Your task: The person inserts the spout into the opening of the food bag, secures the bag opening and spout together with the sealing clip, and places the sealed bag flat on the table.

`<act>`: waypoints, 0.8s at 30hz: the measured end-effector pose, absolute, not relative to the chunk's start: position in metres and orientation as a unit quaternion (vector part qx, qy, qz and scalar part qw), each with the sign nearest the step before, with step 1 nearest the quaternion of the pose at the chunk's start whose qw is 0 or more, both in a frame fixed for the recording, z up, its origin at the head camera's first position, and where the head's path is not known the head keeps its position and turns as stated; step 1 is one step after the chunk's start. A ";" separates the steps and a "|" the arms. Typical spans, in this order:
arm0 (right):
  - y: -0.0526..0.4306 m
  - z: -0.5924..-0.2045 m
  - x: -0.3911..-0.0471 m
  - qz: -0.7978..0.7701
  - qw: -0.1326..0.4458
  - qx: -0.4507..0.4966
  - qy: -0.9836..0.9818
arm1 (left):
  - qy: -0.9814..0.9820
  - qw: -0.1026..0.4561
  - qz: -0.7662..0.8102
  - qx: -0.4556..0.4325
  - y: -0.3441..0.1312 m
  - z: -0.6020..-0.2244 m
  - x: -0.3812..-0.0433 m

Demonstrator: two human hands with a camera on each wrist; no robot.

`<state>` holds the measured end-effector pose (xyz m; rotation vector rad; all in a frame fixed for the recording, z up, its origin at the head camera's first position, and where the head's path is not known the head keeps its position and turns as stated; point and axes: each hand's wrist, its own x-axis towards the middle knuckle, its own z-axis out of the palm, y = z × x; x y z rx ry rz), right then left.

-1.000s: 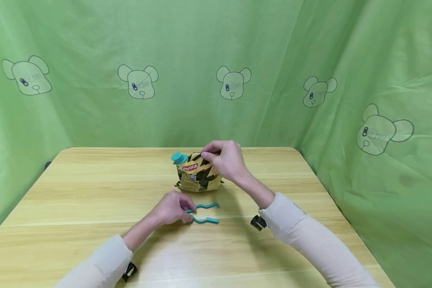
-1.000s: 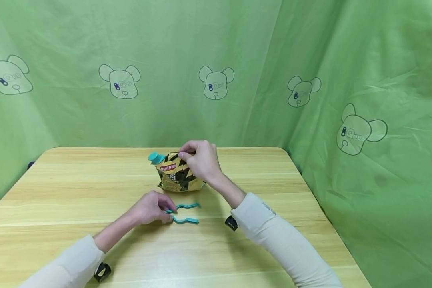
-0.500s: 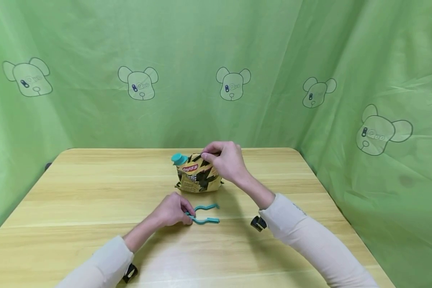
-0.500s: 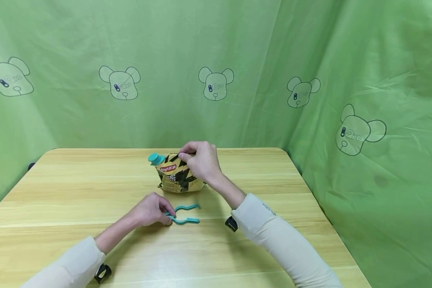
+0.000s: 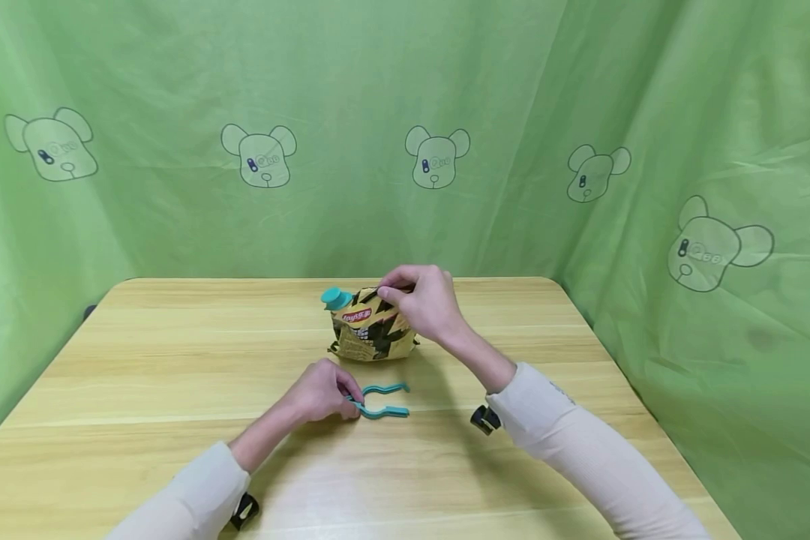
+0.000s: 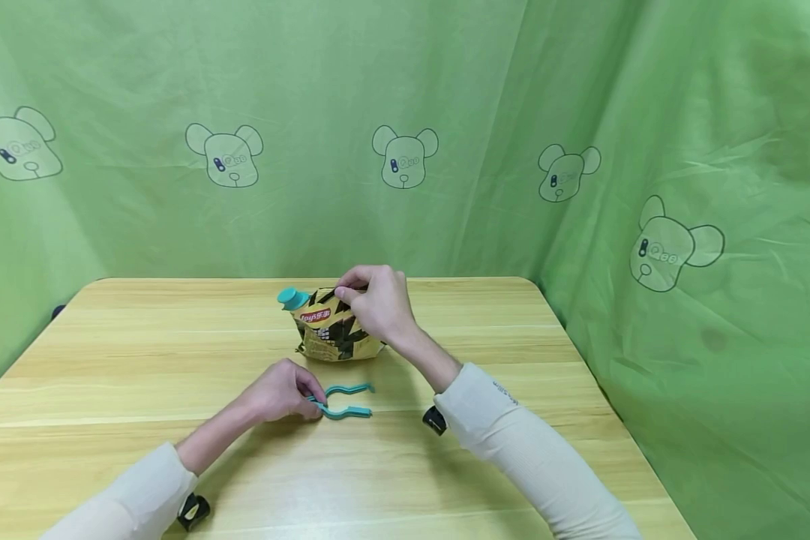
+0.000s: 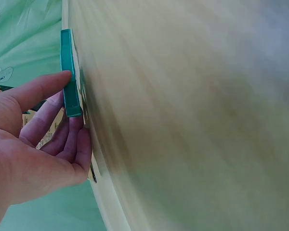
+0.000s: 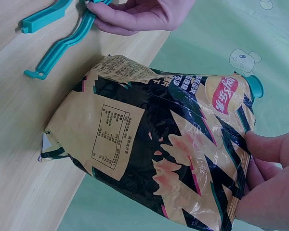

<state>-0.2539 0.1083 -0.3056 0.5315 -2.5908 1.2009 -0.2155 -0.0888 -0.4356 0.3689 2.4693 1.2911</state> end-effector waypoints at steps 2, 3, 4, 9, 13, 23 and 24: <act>0.108 -0.306 -0.254 0.410 0.119 0.182 -0.886 | 0.865 0.166 0.457 0.127 -0.090 -0.434 -0.215; 0.108 -0.306 -0.254 0.409 0.119 0.182 -0.886 | 0.865 0.165 0.458 0.127 -0.091 -0.433 -0.215; 0.108 -0.306 -0.254 0.409 0.119 0.182 -0.886 | 0.864 0.164 0.459 0.127 -0.091 -0.432 -0.215; 0.108 -0.305 -0.254 0.410 0.118 0.182 -0.886 | 0.865 0.160 0.458 0.128 -0.095 -0.430 -0.216; 0.108 -0.305 -0.253 0.410 0.115 0.181 -0.886 | 0.870 0.156 0.449 0.128 -0.100 -0.427 -0.217; 0.109 -0.304 -0.254 0.411 0.107 0.179 -0.888 | 0.879 0.145 0.438 0.117 -0.122 -0.411 -0.224; 0.109 -0.304 -0.254 0.411 0.107 0.179 -0.887 | 0.879 0.144 0.439 0.113 -0.124 -0.409 -0.225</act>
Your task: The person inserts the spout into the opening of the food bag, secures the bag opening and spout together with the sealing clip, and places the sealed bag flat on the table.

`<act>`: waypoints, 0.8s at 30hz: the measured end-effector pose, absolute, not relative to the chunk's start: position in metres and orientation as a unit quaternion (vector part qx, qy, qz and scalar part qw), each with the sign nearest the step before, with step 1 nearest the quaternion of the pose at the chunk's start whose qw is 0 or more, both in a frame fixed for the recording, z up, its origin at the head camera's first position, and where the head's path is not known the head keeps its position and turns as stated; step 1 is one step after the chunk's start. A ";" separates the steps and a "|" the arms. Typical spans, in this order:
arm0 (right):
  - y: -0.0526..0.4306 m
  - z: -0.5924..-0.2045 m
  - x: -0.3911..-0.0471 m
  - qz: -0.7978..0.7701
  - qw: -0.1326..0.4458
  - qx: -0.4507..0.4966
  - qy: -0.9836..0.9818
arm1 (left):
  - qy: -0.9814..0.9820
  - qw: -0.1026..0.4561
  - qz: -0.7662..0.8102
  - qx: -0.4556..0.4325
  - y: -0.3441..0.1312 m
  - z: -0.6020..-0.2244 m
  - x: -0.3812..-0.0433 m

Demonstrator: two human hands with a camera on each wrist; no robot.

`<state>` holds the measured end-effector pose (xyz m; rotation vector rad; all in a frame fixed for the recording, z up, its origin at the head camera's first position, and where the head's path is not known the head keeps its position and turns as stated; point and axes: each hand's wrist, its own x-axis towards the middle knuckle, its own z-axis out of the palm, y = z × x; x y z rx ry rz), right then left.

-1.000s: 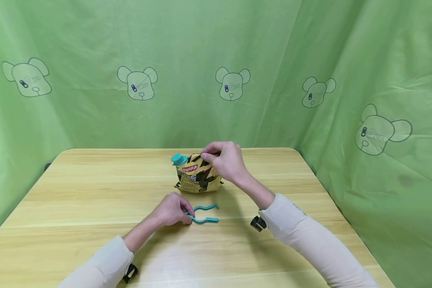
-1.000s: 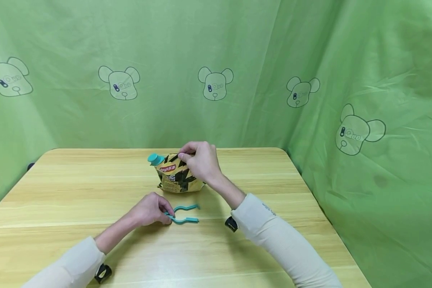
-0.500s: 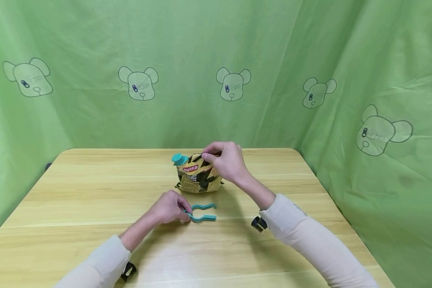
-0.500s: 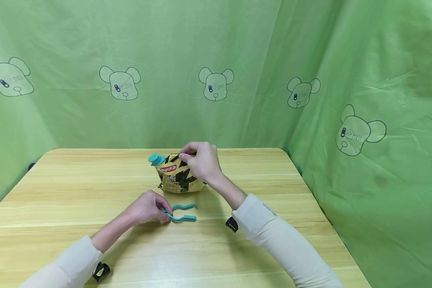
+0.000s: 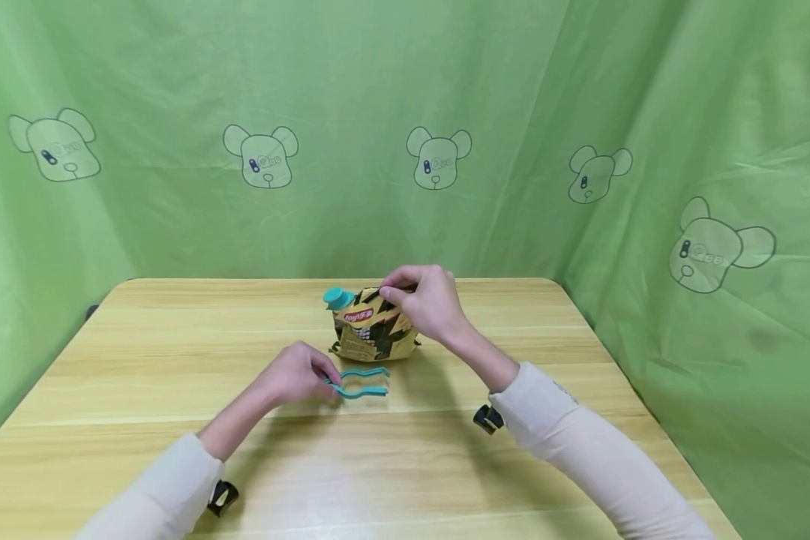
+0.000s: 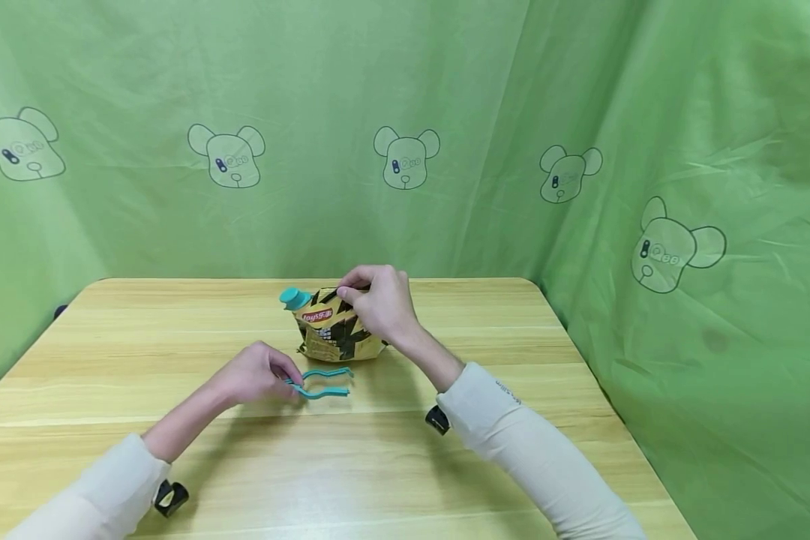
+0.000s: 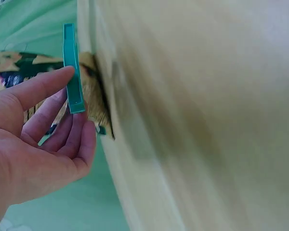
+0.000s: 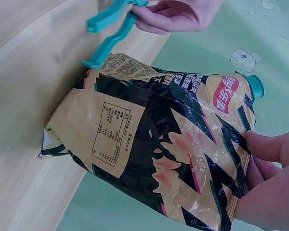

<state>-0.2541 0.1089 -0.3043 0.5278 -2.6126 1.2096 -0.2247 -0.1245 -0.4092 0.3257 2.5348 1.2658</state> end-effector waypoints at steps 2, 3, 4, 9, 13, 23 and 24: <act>0.109 -0.304 -0.254 0.412 0.106 0.180 -0.887 | 0.879 0.143 0.442 0.110 -0.130 -0.405 -0.227; 0.109 -0.303 -0.254 0.413 0.104 0.179 -0.887 | 0.879 0.143 0.441 0.110 -0.133 -0.403 -0.228; 0.109 -0.303 -0.254 0.413 0.102 0.178 -0.887 | 0.878 0.143 0.443 0.111 -0.136 -0.401 -0.229; 0.108 -0.302 -0.254 0.415 0.097 0.174 -0.887 | 0.878 0.142 0.442 0.116 -0.150 -0.391 -0.233; 0.109 -0.303 -0.255 0.413 0.101 0.176 -0.888 | 0.883 0.139 0.434 0.108 -0.159 -0.385 -0.236; 0.108 -0.303 -0.255 0.411 0.102 0.174 -0.889 | 0.894 0.129 0.420 0.088 -0.183 -0.375 -0.239; 0.108 -0.303 -0.256 0.410 0.102 0.174 -0.889 | 0.895 0.127 0.419 0.087 -0.186 -0.373 -0.239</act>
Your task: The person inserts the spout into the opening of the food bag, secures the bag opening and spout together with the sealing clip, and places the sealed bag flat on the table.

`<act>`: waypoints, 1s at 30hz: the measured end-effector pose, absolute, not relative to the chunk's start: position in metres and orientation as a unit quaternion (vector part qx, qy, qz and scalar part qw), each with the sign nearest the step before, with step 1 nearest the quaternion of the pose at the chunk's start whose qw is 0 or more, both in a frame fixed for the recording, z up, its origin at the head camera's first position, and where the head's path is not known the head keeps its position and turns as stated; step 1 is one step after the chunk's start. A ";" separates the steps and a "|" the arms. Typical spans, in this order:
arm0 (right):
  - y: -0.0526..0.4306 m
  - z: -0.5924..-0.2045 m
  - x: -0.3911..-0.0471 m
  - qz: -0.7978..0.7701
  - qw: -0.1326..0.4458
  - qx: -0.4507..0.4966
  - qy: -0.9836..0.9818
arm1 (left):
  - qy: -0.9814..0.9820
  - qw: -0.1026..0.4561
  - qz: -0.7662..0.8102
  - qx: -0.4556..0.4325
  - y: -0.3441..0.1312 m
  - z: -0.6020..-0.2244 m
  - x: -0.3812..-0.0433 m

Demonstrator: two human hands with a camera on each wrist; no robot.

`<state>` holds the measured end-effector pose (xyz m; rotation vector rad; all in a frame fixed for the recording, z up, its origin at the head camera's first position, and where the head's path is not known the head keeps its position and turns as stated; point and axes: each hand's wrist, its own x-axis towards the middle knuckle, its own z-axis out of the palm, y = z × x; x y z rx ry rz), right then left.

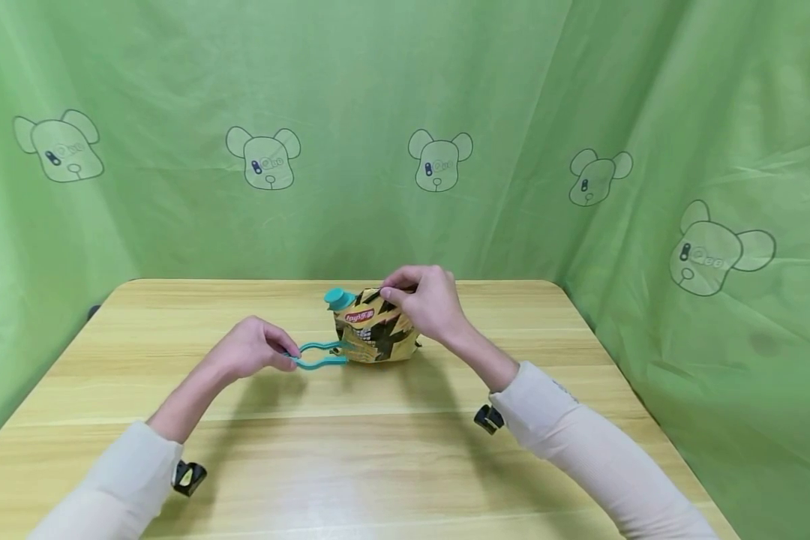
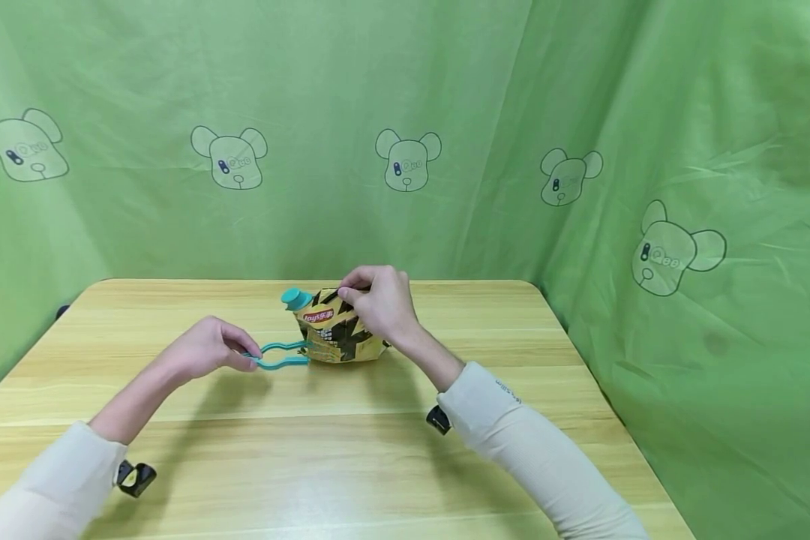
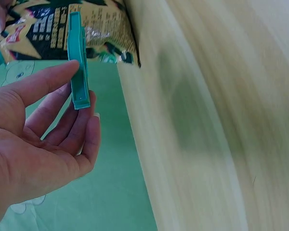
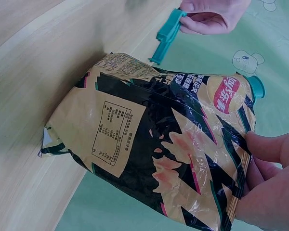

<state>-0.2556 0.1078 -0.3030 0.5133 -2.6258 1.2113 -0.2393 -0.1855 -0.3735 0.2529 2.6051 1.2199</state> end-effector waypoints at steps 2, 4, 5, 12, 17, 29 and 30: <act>0.108 -0.303 -0.256 0.410 0.103 0.173 -0.889 | 0.897 0.120 0.416 0.084 -0.191 -0.371 -0.239; 0.107 -0.303 -0.256 0.411 0.103 0.173 -0.889 | 0.899 0.113 0.414 0.081 -0.196 -0.368 -0.239; 0.107 -0.303 -0.256 0.411 0.104 0.173 -0.889 | 0.900 0.110 0.414 0.079 -0.198 -0.366 -0.239; 0.107 -0.304 -0.256 0.411 0.105 0.175 -0.889 | 0.899 0.095 0.422 0.069 -0.208 -0.355 -0.239; 0.106 -0.304 -0.256 0.410 0.105 0.172 -0.889 | 0.896 0.089 0.430 0.068 -0.209 -0.350 -0.238; 0.106 -0.304 -0.257 0.411 0.105 0.172 -0.889 | 0.877 0.082 0.469 0.058 -0.206 -0.343 -0.236; 0.106 -0.305 -0.257 0.411 0.105 0.172 -0.889 | 0.876 0.083 0.472 0.057 -0.206 -0.343 -0.236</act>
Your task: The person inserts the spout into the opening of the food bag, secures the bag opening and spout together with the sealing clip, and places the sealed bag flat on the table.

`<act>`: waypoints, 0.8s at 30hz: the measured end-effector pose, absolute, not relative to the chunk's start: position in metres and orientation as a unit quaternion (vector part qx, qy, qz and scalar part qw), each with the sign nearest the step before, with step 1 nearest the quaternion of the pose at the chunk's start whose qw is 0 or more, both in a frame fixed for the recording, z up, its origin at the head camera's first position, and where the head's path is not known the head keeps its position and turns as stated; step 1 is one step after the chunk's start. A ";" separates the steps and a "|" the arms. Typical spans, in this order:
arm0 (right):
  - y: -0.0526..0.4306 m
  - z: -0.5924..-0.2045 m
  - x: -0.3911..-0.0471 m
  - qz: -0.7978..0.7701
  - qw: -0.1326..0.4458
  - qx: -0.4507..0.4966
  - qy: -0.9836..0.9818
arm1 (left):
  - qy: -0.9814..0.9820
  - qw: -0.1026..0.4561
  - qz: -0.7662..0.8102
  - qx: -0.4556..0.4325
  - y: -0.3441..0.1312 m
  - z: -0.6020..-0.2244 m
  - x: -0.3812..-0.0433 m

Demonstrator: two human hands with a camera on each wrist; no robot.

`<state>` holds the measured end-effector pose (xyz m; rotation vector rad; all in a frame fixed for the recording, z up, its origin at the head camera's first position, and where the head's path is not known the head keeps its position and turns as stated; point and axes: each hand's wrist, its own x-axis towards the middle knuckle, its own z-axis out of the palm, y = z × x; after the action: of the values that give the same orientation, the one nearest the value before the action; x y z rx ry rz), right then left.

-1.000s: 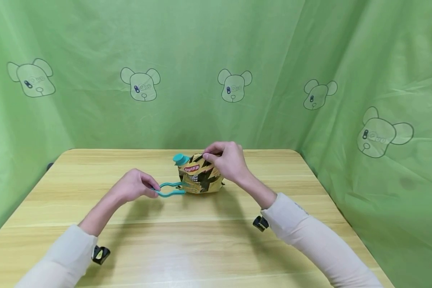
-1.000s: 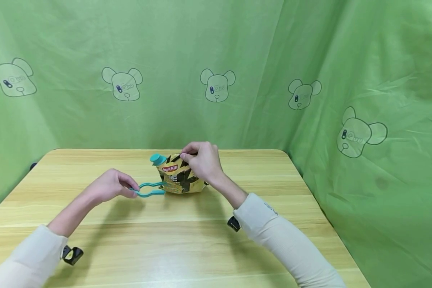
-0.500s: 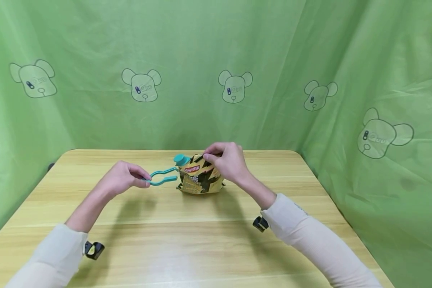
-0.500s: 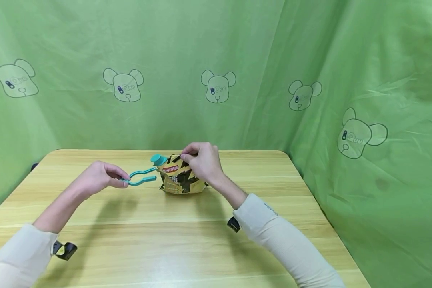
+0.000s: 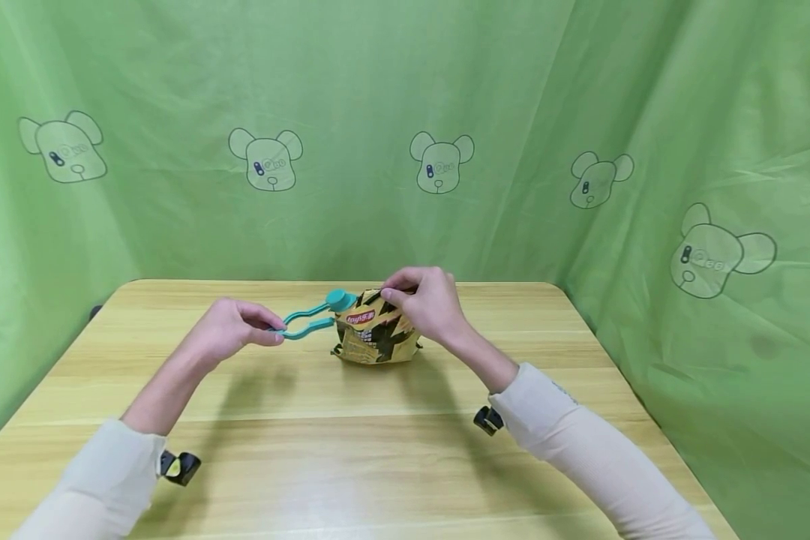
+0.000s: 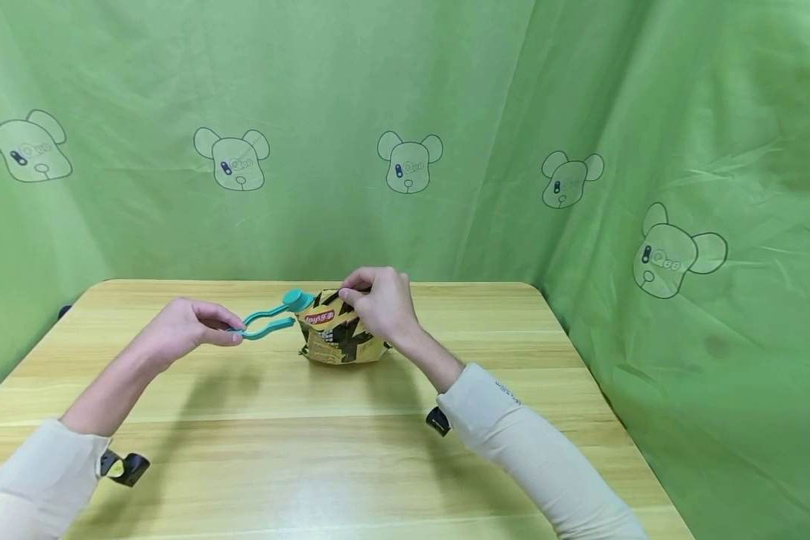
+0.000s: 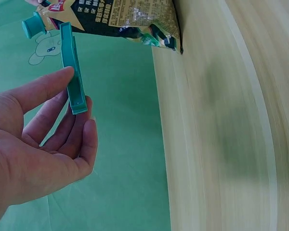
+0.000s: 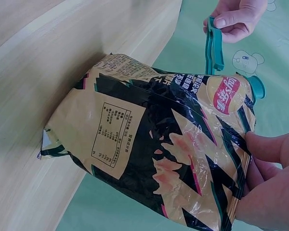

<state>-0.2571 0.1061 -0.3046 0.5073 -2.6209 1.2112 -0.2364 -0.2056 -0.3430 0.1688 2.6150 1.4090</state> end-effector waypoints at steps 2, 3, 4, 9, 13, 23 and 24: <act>0.106 -0.305 -0.257 0.412 0.104 0.172 -0.889 | 0.874 0.082 0.475 0.061 -0.204 -0.343 -0.237; 0.107 -0.305 -0.257 0.411 0.104 0.172 -0.889 | 0.873 0.081 0.476 0.063 -0.203 -0.343 -0.237; 0.107 -0.305 -0.257 0.411 0.105 0.172 -0.889 | 0.872 0.080 0.478 0.065 -0.202 -0.343 -0.237; 0.107 -0.304 -0.256 0.408 0.107 0.172 -0.890 | 0.867 0.079 0.486 0.074 -0.197 -0.341 -0.237; 0.107 -0.303 -0.255 0.408 0.107 0.173 -0.890 | 0.861 0.084 0.496 0.073 -0.193 -0.338 -0.236; 0.106 -0.304 -0.256 0.418 0.103 0.169 -0.887 | 0.855 0.082 0.507 0.078 -0.183 -0.334 -0.236; 0.106 -0.304 -0.256 0.418 0.103 0.170 -0.887 | 0.854 0.081 0.508 0.078 -0.181 -0.334 -0.236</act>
<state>-0.2559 0.1060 -0.3039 0.5004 -2.6166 1.2326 -0.2357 -0.1813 -0.3343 0.2325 2.5536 1.5186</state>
